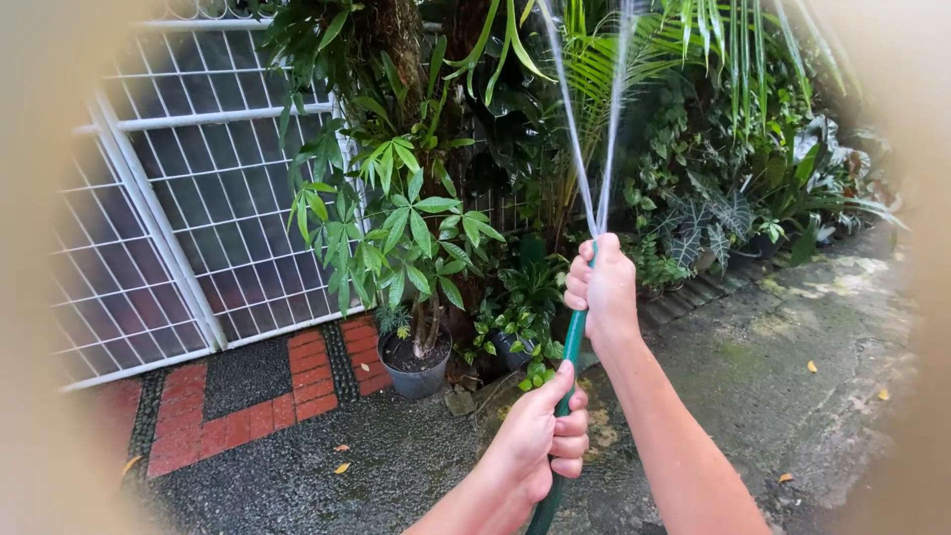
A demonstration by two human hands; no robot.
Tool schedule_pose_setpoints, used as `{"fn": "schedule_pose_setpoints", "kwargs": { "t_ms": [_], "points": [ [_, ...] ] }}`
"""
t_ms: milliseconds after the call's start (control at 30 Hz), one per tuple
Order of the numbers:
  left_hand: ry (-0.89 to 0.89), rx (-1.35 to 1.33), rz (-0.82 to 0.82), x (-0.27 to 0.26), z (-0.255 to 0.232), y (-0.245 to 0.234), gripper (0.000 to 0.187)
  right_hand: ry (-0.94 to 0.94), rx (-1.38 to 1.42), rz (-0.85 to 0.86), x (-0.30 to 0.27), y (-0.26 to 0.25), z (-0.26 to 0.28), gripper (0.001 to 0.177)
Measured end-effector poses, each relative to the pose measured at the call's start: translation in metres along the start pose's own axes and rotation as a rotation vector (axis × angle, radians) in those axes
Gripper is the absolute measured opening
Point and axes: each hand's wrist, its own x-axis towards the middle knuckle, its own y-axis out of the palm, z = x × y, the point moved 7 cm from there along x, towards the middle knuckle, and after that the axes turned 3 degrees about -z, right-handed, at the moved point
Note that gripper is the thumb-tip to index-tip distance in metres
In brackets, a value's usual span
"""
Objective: Watering potted plants and rinsing a tiled walkway using a garden hose.
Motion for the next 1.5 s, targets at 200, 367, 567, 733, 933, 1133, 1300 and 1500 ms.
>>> {"fn": "schedule_pose_setpoints", "kwargs": {
  "t_ms": [200,367,567,733,933,1133,1300,1500],
  "points": [
    [0.014,-0.014,-0.007,-0.005,-0.002,0.001,0.046,0.005,-0.027,0.013,-0.001,0.006,0.0,0.03],
    [0.009,-0.007,-0.004,-0.005,0.006,0.002,0.046,-0.022,0.005,0.001,-0.01,-0.002,0.005,0.032],
    [0.038,0.037,0.042,-0.005,0.01,0.02,0.046,-0.123,0.032,-0.037,-0.021,-0.013,0.036,0.03],
    [0.049,0.049,0.079,-0.005,0.016,0.035,0.045,-0.167,0.051,-0.026,-0.03,-0.021,0.057,0.03],
    [-0.03,0.017,0.097,0.015,0.053,0.028,0.045,-0.106,0.036,-0.08,-0.026,-0.07,0.032,0.03],
    [-0.121,-0.038,0.042,0.034,0.099,0.022,0.045,-0.026,0.067,-0.158,-0.03,-0.13,0.004,0.029],
    [-0.203,-0.125,0.08,0.049,0.134,0.022,0.047,0.006,0.046,-0.196,-0.041,-0.154,0.003,0.032],
    [-0.204,-0.195,0.1,0.08,0.172,0.011,0.047,0.006,0.057,-0.249,-0.046,-0.183,0.004,0.029]
  ]
}}
